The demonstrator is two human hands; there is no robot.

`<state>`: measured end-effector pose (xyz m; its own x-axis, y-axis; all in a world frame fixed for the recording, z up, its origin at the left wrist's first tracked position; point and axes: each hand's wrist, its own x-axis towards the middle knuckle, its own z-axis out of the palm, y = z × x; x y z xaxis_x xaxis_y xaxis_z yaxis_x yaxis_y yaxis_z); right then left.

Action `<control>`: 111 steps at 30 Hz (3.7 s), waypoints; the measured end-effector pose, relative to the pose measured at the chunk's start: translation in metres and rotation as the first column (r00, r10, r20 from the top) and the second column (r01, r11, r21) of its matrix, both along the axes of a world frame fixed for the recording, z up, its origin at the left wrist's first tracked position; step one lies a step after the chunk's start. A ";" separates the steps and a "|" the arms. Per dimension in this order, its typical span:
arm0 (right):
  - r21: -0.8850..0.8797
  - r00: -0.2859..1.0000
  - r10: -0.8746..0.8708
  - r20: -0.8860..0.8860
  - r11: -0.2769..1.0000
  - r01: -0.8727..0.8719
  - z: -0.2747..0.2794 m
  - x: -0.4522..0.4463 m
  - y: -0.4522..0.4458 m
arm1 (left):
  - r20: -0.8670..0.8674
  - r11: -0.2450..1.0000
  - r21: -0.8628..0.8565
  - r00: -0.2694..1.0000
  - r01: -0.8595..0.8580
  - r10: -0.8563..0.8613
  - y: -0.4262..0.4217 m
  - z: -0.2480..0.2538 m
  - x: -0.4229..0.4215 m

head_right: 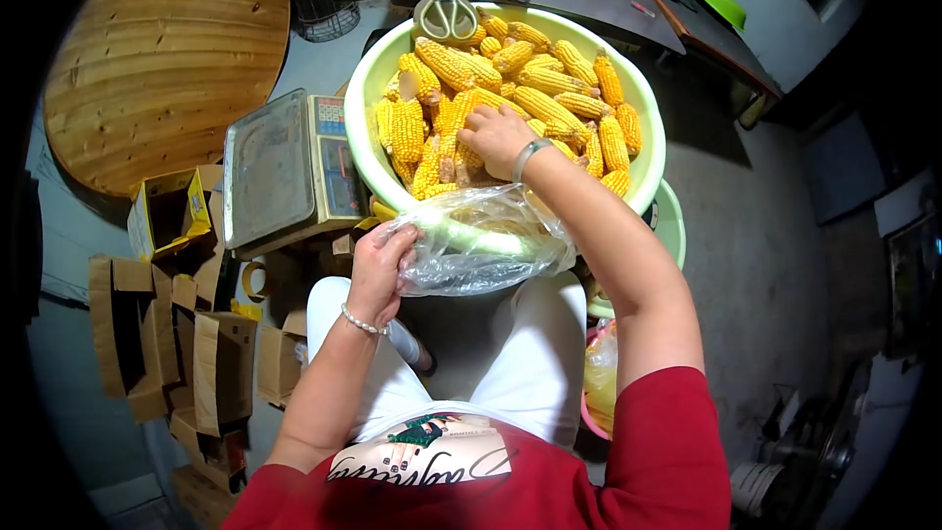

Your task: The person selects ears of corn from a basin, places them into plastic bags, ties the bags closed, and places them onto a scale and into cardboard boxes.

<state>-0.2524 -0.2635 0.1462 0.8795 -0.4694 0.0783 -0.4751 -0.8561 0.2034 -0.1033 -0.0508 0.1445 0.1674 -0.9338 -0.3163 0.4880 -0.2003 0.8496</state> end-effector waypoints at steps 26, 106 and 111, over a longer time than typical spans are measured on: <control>0.679 0.580 -0.366 0.727 0.511 -0.528 0.106 -0.044 0.054 | 0.172 0.997 -0.064 0.984 -0.044 0.054 -0.053 0.005 -0.008; 0.838 0.465 -0.711 0.528 0.345 -0.423 0.120 -0.102 0.155 | 0.456 0.840 -0.533 0.870 0.099 0.186 -0.004 0.084 -0.012; 0.840 0.519 -0.675 0.524 0.309 -0.446 0.119 -0.089 0.154 | 0.380 0.817 -0.554 0.922 0.161 0.075 -0.006 0.107 -0.028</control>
